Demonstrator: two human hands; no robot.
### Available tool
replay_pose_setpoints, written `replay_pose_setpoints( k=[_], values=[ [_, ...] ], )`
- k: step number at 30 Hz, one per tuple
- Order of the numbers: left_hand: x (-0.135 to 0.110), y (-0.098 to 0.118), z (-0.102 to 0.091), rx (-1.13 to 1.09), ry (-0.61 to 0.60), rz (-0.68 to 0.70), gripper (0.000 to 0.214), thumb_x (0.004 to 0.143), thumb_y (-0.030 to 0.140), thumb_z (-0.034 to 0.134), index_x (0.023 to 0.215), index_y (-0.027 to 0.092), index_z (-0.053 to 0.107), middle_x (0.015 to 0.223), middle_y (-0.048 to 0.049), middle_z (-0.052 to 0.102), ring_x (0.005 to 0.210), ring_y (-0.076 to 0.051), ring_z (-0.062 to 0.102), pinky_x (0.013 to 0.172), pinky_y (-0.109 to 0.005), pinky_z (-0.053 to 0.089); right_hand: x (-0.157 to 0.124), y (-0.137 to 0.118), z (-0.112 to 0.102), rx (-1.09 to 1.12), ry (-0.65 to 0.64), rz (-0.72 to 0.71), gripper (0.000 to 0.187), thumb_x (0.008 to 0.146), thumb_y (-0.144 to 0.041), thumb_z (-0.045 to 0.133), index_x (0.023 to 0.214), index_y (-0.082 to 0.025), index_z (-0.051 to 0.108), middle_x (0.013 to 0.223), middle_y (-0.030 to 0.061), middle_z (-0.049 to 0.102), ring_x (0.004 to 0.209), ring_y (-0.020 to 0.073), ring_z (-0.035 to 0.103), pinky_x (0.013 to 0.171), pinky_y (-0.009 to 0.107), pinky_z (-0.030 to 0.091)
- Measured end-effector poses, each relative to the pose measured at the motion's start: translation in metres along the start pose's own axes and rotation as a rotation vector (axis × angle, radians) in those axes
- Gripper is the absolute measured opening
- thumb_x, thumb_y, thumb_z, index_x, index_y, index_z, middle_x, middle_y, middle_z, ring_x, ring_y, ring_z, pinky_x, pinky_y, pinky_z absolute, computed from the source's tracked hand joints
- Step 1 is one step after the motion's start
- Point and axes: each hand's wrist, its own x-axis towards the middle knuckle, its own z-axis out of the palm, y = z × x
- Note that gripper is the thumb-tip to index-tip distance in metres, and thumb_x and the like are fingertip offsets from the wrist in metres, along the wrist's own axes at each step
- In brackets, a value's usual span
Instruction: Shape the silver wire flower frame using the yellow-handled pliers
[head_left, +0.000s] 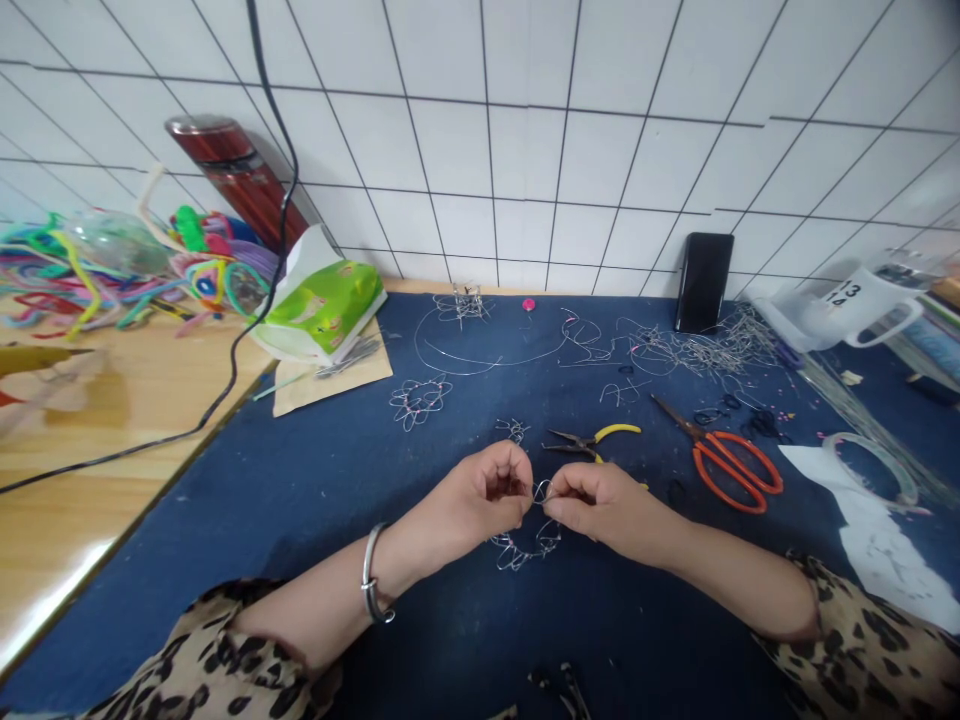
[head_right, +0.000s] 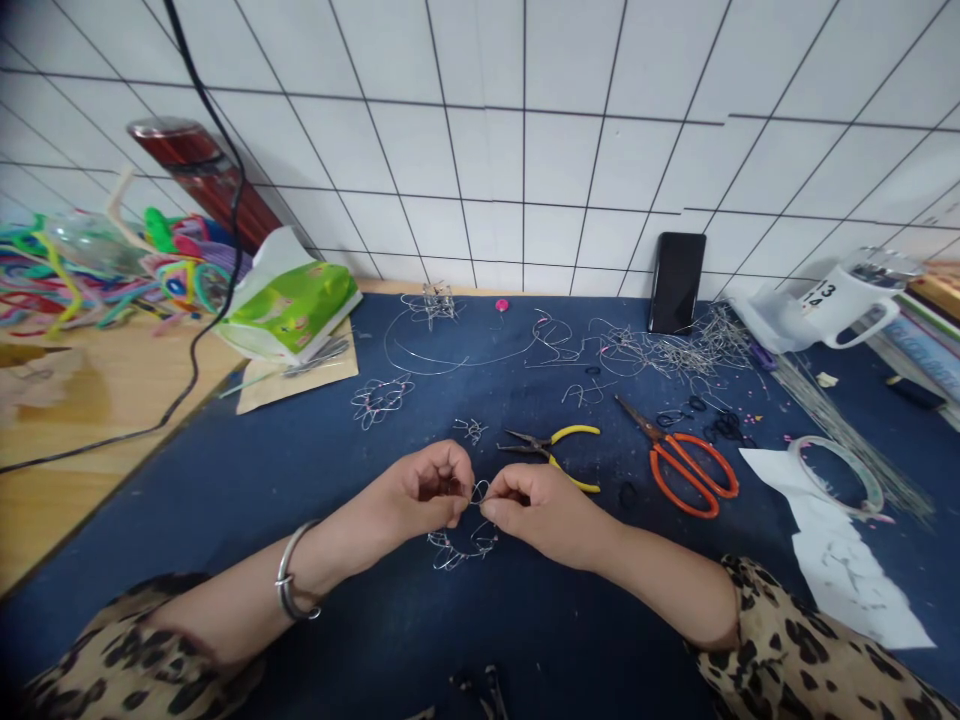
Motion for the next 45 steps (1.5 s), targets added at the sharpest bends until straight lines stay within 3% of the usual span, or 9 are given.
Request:
replay_pose_setpoints(
  k=[11, 16, 22, 28, 34, 39, 45],
  values=[
    [0.0, -0.002, -0.003, -0.075, 0.002, -0.047, 0.017, 0.073, 0.005, 0.054, 0.082, 0.017, 0.046, 0.069, 0.0035, 0.054, 0.058, -0.009, 0.052, 0.055, -0.023, 0.039, 0.0, -0.001, -0.001, -0.023, 0.0, -0.009, 0.013, 0.081, -0.029, 0.051, 0.076, -0.017, 0.053, 0.058, -0.0063, 0.041, 0.05, 0.0051, 0.038, 0.049, 0.018, 0.031],
    [0.001, -0.003, -0.004, -0.11, 0.044, -0.06, 0.018, 0.072, 0.004, 0.053, 0.083, 0.016, 0.047, 0.07, 0.0031, 0.056, 0.059, -0.009, 0.054, 0.057, -0.024, 0.04, 0.0, 0.002, 0.002, -0.109, 0.111, -0.075, 0.008, 0.08, -0.025, 0.051, 0.084, -0.019, 0.054, 0.061, -0.0059, 0.045, 0.054, 0.0064, 0.041, 0.052, 0.019, 0.035],
    [0.001, -0.002, -0.004, -0.14, 0.082, -0.05, 0.017, 0.072, 0.003, 0.052, 0.083, 0.016, 0.048, 0.066, 0.0032, 0.056, 0.059, -0.009, 0.053, 0.058, -0.024, 0.041, -0.005, 0.007, 0.008, -0.446, 0.287, -0.299, 0.012, 0.081, -0.021, 0.052, 0.093, -0.02, 0.051, 0.065, -0.0051, 0.051, 0.056, 0.0077, 0.047, 0.058, 0.021, 0.037],
    [0.001, -0.002, -0.001, -0.137, 0.114, -0.074, 0.015, 0.071, 0.004, 0.053, 0.08, 0.016, 0.048, 0.065, 0.0035, 0.055, 0.056, -0.009, 0.053, 0.056, -0.024, 0.04, -0.008, 0.014, 0.015, -0.891, 0.253, -0.598, 0.016, 0.089, -0.026, 0.043, 0.096, -0.017, 0.053, 0.078, 0.0022, 0.056, 0.068, 0.013, 0.05, 0.061, 0.026, 0.037],
    [0.002, -0.005, -0.001, -0.145, 0.102, -0.074, 0.018, 0.07, 0.003, 0.051, 0.081, 0.016, 0.048, 0.066, 0.0031, 0.057, 0.056, -0.009, 0.054, 0.055, -0.024, 0.04, -0.009, 0.015, 0.015, -1.168, 0.253, -0.678, 0.019, 0.089, -0.019, 0.04, 0.103, -0.016, 0.053, 0.074, 0.002, 0.053, 0.064, 0.0144, 0.046, 0.057, 0.028, 0.035],
    [0.001, -0.006, -0.001, -0.127, 0.103, -0.079, 0.019, 0.069, 0.003, 0.051, 0.081, 0.016, 0.049, 0.067, 0.003, 0.057, 0.056, -0.009, 0.054, 0.055, -0.024, 0.041, -0.01, 0.014, 0.016, -1.106, 0.236, -0.659, 0.018, 0.089, -0.019, 0.039, 0.09, -0.017, 0.057, 0.071, 0.0015, 0.052, 0.064, 0.0139, 0.046, 0.057, 0.028, 0.036],
    [0.001, -0.005, -0.003, -0.117, 0.091, -0.064, 0.018, 0.071, 0.003, 0.05, 0.083, 0.017, 0.049, 0.068, 0.0034, 0.056, 0.058, -0.009, 0.055, 0.056, -0.024, 0.041, -0.008, 0.008, 0.011, -0.601, 0.277, -0.532, 0.016, 0.087, -0.028, 0.049, 0.084, -0.017, 0.061, 0.075, 0.0013, 0.054, 0.069, 0.0102, 0.051, 0.065, 0.023, 0.041]
  ],
)
